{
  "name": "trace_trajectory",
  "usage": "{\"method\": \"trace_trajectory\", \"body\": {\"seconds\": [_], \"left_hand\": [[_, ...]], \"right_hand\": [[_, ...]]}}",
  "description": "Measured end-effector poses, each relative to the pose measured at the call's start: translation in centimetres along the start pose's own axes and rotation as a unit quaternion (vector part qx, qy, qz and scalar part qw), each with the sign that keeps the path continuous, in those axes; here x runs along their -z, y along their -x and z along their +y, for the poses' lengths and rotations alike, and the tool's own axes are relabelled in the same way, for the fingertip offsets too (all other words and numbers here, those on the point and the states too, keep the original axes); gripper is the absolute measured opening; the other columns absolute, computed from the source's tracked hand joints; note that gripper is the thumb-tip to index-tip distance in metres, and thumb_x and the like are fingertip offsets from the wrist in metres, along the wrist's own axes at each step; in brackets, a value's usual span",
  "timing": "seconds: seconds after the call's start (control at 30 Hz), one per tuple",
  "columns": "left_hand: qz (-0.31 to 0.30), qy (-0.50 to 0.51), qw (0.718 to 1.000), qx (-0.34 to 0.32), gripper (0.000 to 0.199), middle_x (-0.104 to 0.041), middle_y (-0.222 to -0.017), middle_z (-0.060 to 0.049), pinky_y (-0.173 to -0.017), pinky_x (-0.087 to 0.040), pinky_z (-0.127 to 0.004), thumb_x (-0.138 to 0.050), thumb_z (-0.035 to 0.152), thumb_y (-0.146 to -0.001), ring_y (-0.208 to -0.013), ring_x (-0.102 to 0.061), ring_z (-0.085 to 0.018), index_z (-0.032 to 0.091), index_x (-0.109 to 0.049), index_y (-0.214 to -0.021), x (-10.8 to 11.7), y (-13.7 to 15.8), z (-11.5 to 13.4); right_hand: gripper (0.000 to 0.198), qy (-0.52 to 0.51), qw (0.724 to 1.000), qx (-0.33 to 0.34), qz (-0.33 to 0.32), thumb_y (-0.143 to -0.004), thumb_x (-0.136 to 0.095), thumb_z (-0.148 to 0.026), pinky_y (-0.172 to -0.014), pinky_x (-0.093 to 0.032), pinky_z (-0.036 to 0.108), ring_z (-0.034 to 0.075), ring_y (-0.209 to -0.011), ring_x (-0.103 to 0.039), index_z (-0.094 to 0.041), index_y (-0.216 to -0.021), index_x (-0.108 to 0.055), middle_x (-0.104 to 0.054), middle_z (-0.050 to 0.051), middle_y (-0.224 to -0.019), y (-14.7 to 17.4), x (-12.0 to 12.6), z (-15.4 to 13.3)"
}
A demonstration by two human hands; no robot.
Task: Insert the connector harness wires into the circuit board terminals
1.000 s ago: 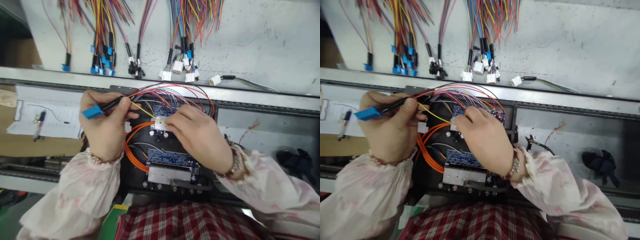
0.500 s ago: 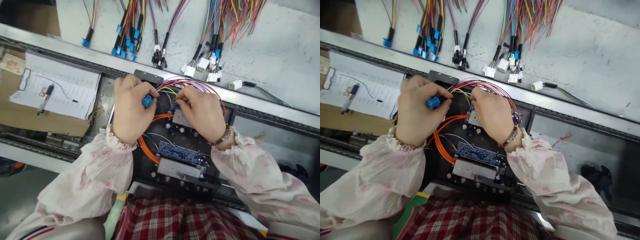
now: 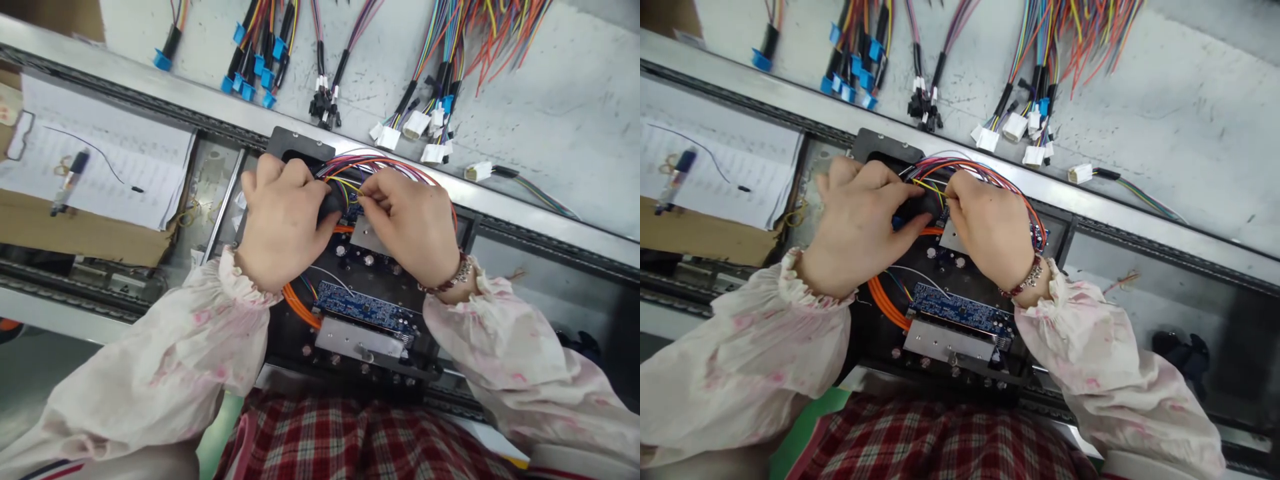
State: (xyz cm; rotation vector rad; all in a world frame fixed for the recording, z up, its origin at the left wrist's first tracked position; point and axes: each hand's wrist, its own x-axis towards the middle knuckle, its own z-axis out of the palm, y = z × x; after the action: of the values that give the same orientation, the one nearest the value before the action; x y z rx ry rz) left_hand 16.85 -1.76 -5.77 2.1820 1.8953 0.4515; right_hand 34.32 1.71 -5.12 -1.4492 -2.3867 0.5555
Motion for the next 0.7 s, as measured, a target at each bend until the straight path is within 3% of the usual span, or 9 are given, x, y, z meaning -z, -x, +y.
{"method": "trace_trajectory", "body": {"seconds": [0.23, 0.3, 0.4, 0.5, 0.57, 0.63, 0.7], "left_hand": [[0.025, -0.036, 0.999, -0.016, 0.014, -0.061, -0.094, -0.010, -0.084, -0.041, -0.056, -0.064, 0.023, -0.082, -0.103, -0.051, -0.040, 0.018, -0.071, -0.093, 0.9, 0.9, 1.2], [0.004, -0.030, 0.997, -0.076, 0.012, -0.062, -0.092, -0.011, -0.079, -0.043, -0.051, -0.060, 0.021, -0.086, -0.097, -0.053, -0.036, 0.016, -0.070, -0.090, 1.6, 2.0, 2.9], [-0.064, 0.070, 0.956, -0.279, 0.017, -0.060, -0.080, -0.009, -0.063, -0.040, -0.039, -0.056, 0.018, -0.090, -0.079, -0.054, -0.025, 0.016, -0.069, -0.080, 1.9, 4.4, 6.5], [-0.103, 0.192, 0.865, -0.452, 0.021, -0.065, -0.081, -0.009, -0.060, -0.039, -0.033, -0.058, 0.018, -0.090, -0.080, -0.057, -0.020, 0.018, -0.072, -0.074, -0.1, 6.9, 10.2], [-0.109, 0.208, 0.833, -0.501, 0.019, -0.070, -0.084, -0.009, -0.065, -0.042, -0.032, -0.061, 0.017, -0.085, -0.087, -0.061, -0.020, 0.019, -0.075, -0.072, -2.5, 8.2, 12.2], [-0.104, 0.191, 0.831, -0.512, 0.020, -0.071, -0.078, -0.005, -0.070, -0.044, -0.032, -0.062, 0.019, -0.082, -0.084, -0.062, -0.017, 0.023, -0.074, -0.067, -5.0, 9.0, 13.3], [-0.107, 0.147, 0.851, -0.493, 0.021, -0.069, -0.072, -0.003, -0.074, -0.046, -0.029, -0.064, 0.022, -0.081, -0.080, -0.060, -0.015, 0.026, -0.071, -0.062, -6.7, 9.6, 13.8]], "right_hand": [[0.012, 0.002, 1.000, -0.007, -0.004, -0.091, -0.053, -0.019, -0.071, -0.044, 0.029, 0.016, -0.077, -0.067, -0.018, -0.093, -0.065, -0.072, 0.002, -0.083, 0.2, 0.2, 0.0], [0.012, 0.001, 1.000, -0.017, -0.011, -0.091, -0.054, -0.019, -0.071, -0.044, 0.029, 0.016, -0.077, -0.067, -0.017, -0.093, -0.065, -0.072, 0.002, -0.083, 0.2, 0.3, -0.1], [0.010, 0.001, 1.000, -0.022, -0.010, -0.091, -0.055, -0.019, -0.072, -0.045, 0.029, 0.015, -0.076, -0.066, -0.017, -0.092, -0.065, -0.071, 0.002, -0.082, 0.1, 0.2, -0.2], [0.010, 0.010, 1.000, -0.014, 0.005, -0.091, -0.055, -0.021, -0.071, -0.044, 0.029, 0.015, -0.075, -0.066, -0.018, -0.092, -0.065, -0.071, 0.002, -0.080, 0.0, 0.1, -0.2], [0.011, 0.027, 1.000, -0.012, 0.006, -0.091, -0.055, -0.022, -0.070, -0.044, 0.030, 0.016, -0.075, -0.066, -0.018, -0.092, -0.065, -0.071, 0.003, -0.081, -0.3, -0.2, -0.3], [0.011, 0.048, 0.999, -0.010, 0.001, -0.091, -0.055, -0.022, -0.069, -0.044, 0.031, 0.017, -0.074, -0.066, -0.018, -0.092, -0.066, -0.072, 0.004, -0.081, -0.7, -0.6, -0.4], [0.012, 0.065, 0.998, -0.013, -0.005, -0.092, -0.055, -0.023, -0.069, -0.044, 0.031, 0.018, -0.073, -0.065, -0.018, -0.093, -0.066, -0.072, 0.005, -0.081, -1.0, -0.7, -0.8]]}}
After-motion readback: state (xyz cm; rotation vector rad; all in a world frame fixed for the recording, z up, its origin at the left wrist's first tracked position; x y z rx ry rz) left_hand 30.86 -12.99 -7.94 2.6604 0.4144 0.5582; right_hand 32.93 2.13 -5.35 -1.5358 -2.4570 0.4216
